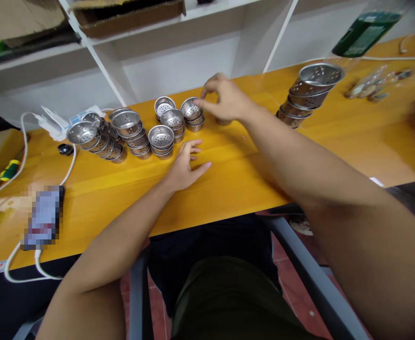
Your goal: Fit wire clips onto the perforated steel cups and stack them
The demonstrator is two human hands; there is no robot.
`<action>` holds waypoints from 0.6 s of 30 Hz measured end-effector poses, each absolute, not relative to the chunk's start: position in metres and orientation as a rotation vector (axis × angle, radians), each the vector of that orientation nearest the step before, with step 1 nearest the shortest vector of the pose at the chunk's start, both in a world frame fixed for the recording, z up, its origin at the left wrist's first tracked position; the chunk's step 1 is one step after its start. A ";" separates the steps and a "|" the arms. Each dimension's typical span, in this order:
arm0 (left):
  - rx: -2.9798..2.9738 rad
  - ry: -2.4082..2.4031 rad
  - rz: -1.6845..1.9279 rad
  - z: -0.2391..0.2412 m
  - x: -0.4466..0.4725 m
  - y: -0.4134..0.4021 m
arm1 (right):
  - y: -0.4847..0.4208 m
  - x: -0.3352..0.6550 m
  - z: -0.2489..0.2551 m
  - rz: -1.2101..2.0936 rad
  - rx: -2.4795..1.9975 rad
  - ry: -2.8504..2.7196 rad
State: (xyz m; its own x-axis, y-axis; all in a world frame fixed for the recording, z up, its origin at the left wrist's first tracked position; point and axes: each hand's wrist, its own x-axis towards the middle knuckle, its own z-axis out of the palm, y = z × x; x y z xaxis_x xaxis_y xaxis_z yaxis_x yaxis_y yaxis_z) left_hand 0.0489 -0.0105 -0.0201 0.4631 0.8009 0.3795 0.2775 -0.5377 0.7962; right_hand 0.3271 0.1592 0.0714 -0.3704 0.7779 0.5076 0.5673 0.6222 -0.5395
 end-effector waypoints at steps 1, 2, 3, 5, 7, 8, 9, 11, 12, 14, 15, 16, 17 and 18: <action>2.058 0.899 1.008 -0.020 0.049 -0.011 | 0.155 0.338 0.079 0.303 -1.071 -2.011; 2.064 0.902 1.002 -0.019 0.049 -0.011 | 0.152 0.351 0.084 0.277 -1.096 -1.958; 2.066 0.903 0.995 -0.019 0.049 -0.011 | 0.151 0.363 0.086 0.270 -1.126 -1.926; 2.063 0.902 0.988 -0.019 0.049 -0.011 | 0.153 0.386 0.083 0.280 -1.188 -1.915; 2.060 0.902 0.991 -0.019 0.050 -0.011 | 0.158 0.401 0.072 0.304 -1.244 -1.921; 2.062 0.900 0.996 -0.020 0.050 -0.011 | 0.161 0.405 0.064 0.315 -1.273 -1.926; 2.067 0.898 1.004 -0.020 0.050 -0.011 | 0.163 0.406 0.056 0.329 -1.312 -1.934; 2.074 0.895 1.017 -0.020 0.050 -0.010 | 0.167 0.405 0.039 0.351 -1.405 -1.943; 2.075 0.895 1.020 -0.021 0.049 -0.010 | 0.169 0.404 0.030 0.355 -1.444 -1.931; 2.073 0.898 1.015 -0.020 0.049 -0.010 | 0.173 0.404 0.017 0.359 -1.461 -1.885; 2.069 0.900 1.008 -0.020 0.049 -0.011 | 0.175 0.405 0.012 0.369 -1.425 -1.861; 2.064 0.903 1.000 -0.020 0.049 -0.011 | 0.176 0.408 0.008 0.389 -1.370 -1.848; 2.056 0.904 0.994 -0.020 0.049 -0.011 | 0.176 0.412 0.007 0.424 -1.312 -1.850; 2.043 0.903 0.992 -0.021 0.049 -0.011 | 0.175 0.415 0.007 0.472 -1.263 -1.866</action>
State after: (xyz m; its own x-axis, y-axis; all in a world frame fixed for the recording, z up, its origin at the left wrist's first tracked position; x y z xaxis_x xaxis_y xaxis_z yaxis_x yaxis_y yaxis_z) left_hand 0.0487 -0.0106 -0.0211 0.4681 0.8062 0.3618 0.2853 -0.5254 0.8016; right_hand 0.4151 0.1745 0.0066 -0.1657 0.8942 0.4158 0.5888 0.4280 -0.6857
